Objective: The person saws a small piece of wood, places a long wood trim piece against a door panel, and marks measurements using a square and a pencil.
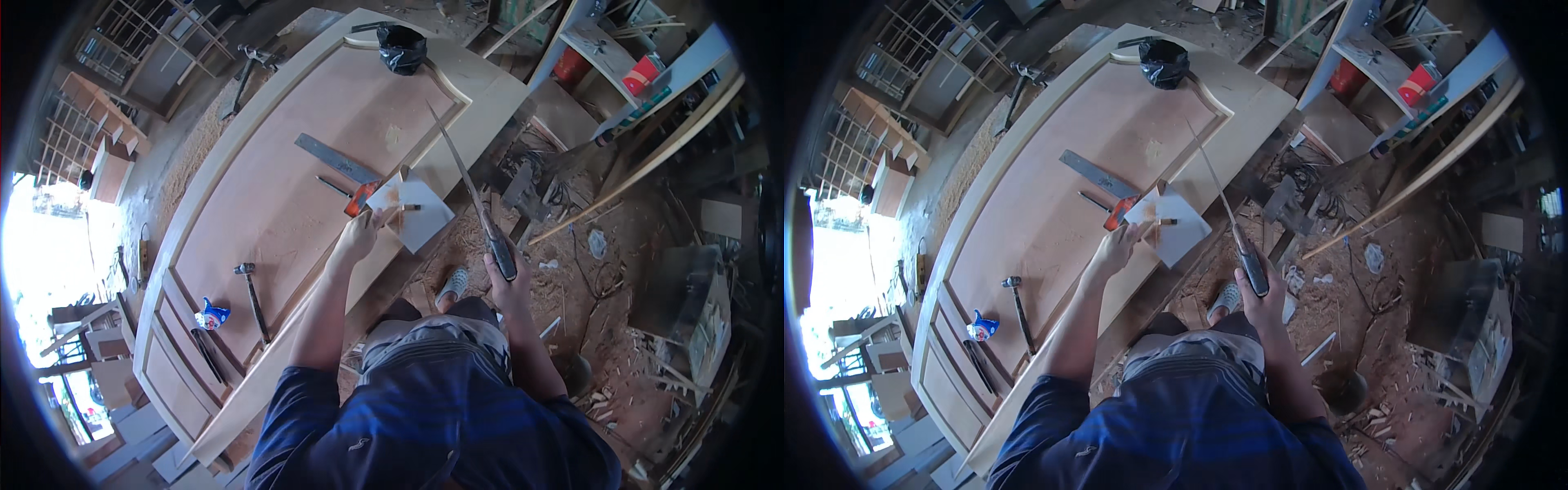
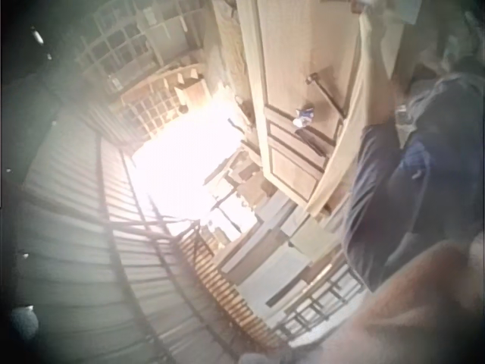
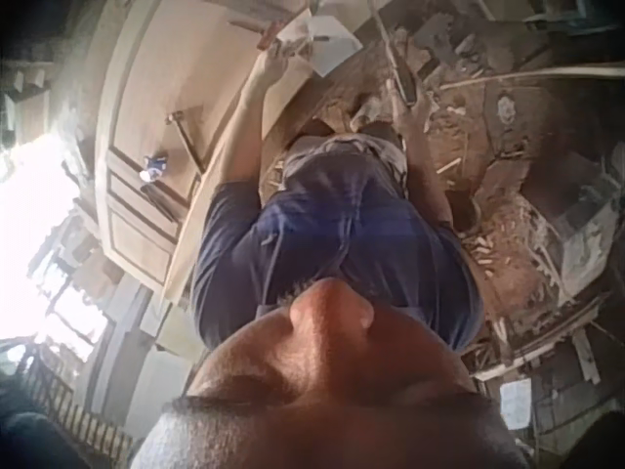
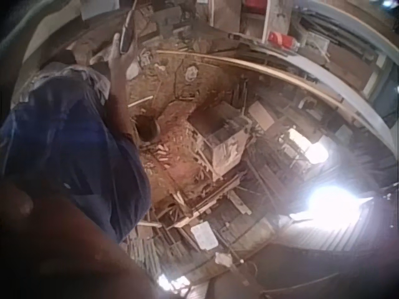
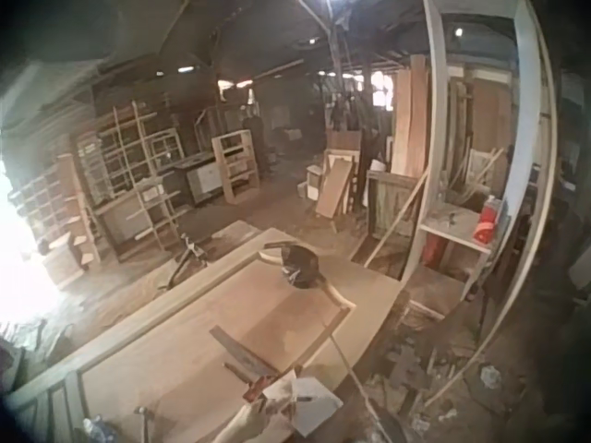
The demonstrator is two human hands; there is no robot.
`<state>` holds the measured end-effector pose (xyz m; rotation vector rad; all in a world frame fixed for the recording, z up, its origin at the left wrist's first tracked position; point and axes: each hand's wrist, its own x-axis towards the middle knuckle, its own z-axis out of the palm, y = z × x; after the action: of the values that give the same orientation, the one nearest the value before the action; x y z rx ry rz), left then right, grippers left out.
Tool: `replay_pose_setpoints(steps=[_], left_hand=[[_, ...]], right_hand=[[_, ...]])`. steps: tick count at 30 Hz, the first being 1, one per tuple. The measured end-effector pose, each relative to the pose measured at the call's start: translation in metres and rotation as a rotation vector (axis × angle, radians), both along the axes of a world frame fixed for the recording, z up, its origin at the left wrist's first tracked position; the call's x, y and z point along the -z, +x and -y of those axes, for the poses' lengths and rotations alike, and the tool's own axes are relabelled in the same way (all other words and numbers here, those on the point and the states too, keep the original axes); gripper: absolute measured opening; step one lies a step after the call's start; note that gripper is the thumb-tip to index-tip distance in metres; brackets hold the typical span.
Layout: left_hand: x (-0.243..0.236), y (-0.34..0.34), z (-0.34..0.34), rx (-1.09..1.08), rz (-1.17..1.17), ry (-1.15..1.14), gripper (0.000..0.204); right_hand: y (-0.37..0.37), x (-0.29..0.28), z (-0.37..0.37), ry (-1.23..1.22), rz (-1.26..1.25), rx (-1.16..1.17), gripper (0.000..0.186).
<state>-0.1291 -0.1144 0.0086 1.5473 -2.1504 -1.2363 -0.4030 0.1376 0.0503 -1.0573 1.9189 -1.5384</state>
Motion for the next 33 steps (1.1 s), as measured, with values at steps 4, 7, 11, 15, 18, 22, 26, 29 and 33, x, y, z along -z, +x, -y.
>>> replay_pose_setpoints(steps=[4, 7, 11, 15, 18, 22, 26, 29, 33], left_hand=[[-0.049, -0.025, -0.012, -0.025, 0.126, 0.197, 0.064], [-0.028, -0.014, -0.005, -0.078, 0.004, 0.365, 0.066], [-0.033, -0.022, -0.012, -0.234, -0.119, 0.357, 0.072], [-0.049, -0.029, -0.016, -0.298, 0.105, 0.329, 0.087], [-0.069, -0.041, -0.021, -0.289, 0.260, 0.253, 0.095], [-0.067, -0.035, -0.040, -0.064, 0.346, -0.025, 0.080], [-0.084, -0.024, -0.066, -0.121, 0.046, -0.064, 0.051], [-0.102, -0.026, -0.075, -0.086, 0.105, 0.016, 0.034], [-0.115, -0.007, -0.092, 0.052, 0.004, -0.136, 0.036]], right_hand=[[-0.043, -0.005, 0.014, 0.007, 0.042, -0.056, 0.054], [-0.064, -0.007, 0.027, 0.058, 0.018, -0.114, 0.056], [-0.070, -0.006, 0.042, 0.073, 0.003, -0.161, 0.058], [-0.062, -0.009, 0.056, 0.080, -0.080, -0.215, 0.061], [-0.057, -0.007, 0.076, 0.027, -0.191, -0.257, 0.062], [-0.035, -0.010, 0.143, -0.126, -0.388, -0.377, 0.056], [0.009, -0.011, 0.239, -0.140, -0.594, -0.414, 0.061], [0.024, 0.006, 0.310, -0.137, -0.745, -0.451, 0.069], [0.053, 0.004, 0.344, 0.118, -0.869, -0.613, 0.082]])
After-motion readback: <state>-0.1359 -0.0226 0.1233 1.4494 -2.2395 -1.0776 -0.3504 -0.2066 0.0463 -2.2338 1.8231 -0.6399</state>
